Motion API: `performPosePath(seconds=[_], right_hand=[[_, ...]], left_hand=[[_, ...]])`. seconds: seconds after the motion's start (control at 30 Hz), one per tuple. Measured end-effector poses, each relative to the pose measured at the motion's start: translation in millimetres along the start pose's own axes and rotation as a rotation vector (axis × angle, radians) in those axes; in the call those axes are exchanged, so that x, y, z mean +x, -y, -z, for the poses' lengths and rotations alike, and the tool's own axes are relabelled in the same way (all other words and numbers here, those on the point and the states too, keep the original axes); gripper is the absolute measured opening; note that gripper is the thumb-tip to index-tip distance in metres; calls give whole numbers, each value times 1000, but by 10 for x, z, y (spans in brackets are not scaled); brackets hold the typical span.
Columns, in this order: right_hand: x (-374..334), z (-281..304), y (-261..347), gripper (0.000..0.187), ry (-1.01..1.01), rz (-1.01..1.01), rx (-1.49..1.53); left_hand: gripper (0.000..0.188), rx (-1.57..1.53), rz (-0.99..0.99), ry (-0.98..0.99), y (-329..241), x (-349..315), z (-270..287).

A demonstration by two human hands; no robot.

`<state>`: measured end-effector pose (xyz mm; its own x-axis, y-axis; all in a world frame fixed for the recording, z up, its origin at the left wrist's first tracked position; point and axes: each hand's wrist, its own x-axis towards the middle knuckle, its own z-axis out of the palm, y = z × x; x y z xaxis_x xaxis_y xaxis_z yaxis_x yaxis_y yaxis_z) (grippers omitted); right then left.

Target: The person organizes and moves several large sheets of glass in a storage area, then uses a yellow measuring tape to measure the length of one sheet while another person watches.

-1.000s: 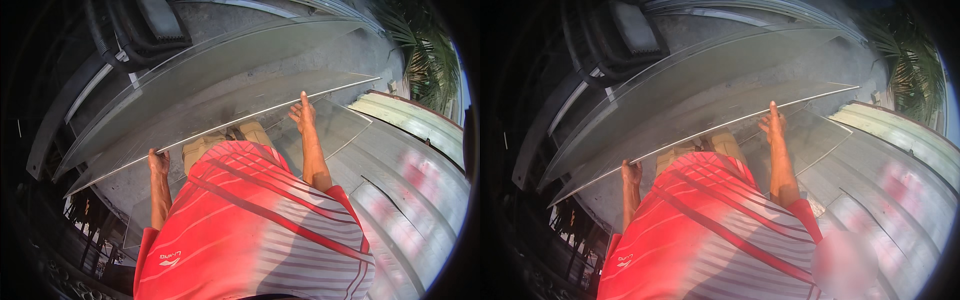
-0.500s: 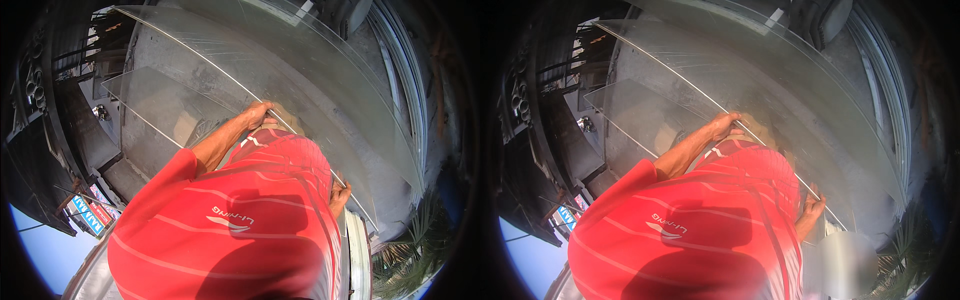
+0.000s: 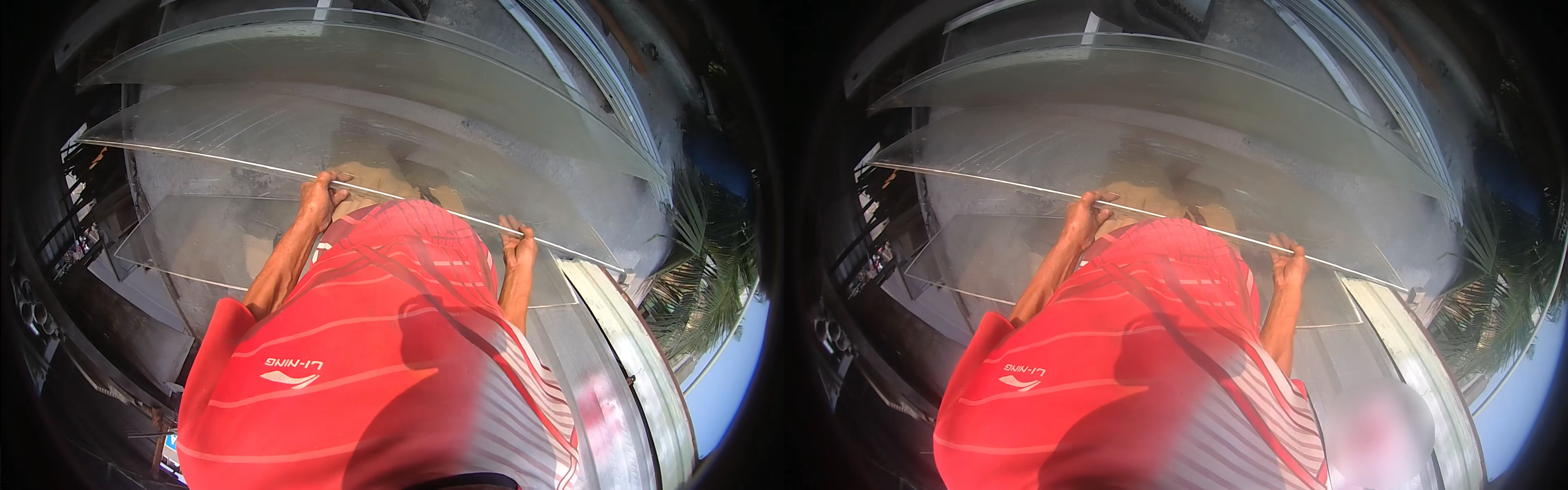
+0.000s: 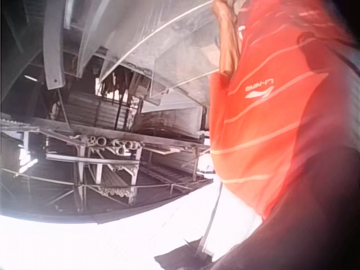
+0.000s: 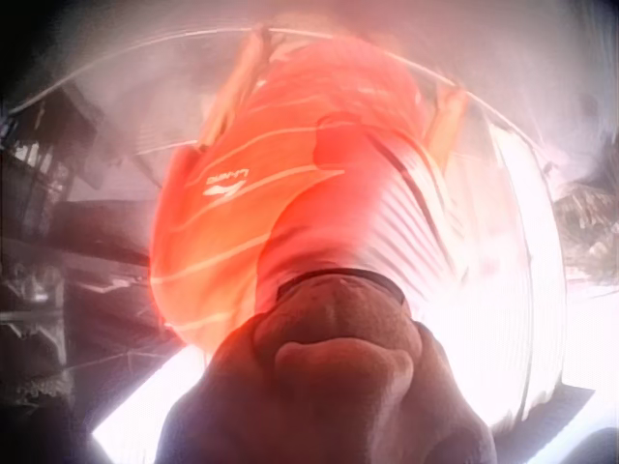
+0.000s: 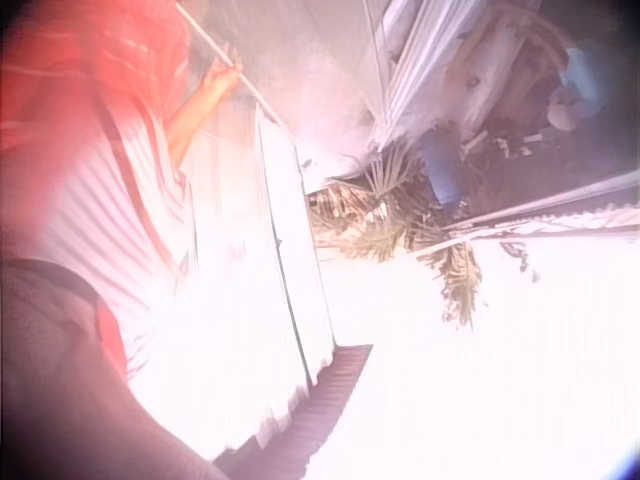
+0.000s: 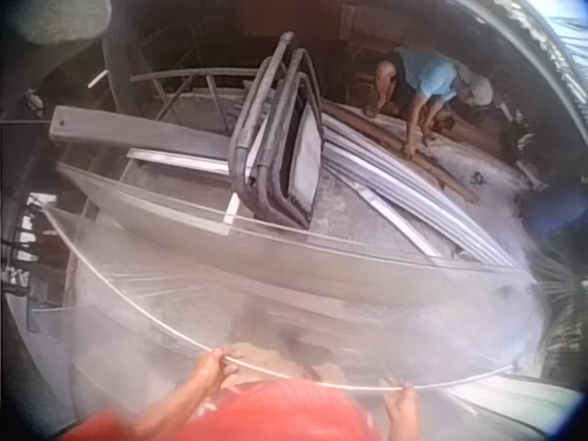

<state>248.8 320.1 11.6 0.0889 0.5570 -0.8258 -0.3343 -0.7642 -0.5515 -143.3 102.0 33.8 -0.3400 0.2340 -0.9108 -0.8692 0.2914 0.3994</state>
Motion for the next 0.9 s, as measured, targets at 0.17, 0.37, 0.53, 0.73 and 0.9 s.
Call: performPosePath(seconds=[0.17, 0.37, 0.53, 0.73, 0.9], right_hand=[[-44, -122, 88, 53, 37, 18, -19], [4, -214, 172, 50, 57, 38, -28], [36, -261, 207, 49, 62, 43, -55], [129, -243, 222, 44, 88, 19, -67], [156, -308, 231, 42, 95, 25, -82]], left_hand=[[30, -32, -19, -26, -41, -8, -66], [30, -53, -27, -36, -36, 5, -88], [30, -82, -33, -3, 30, 55, -29], [29, -52, -72, 1, -40, 2, -82], [30, -57, -55, 5, -58, -4, -40]])
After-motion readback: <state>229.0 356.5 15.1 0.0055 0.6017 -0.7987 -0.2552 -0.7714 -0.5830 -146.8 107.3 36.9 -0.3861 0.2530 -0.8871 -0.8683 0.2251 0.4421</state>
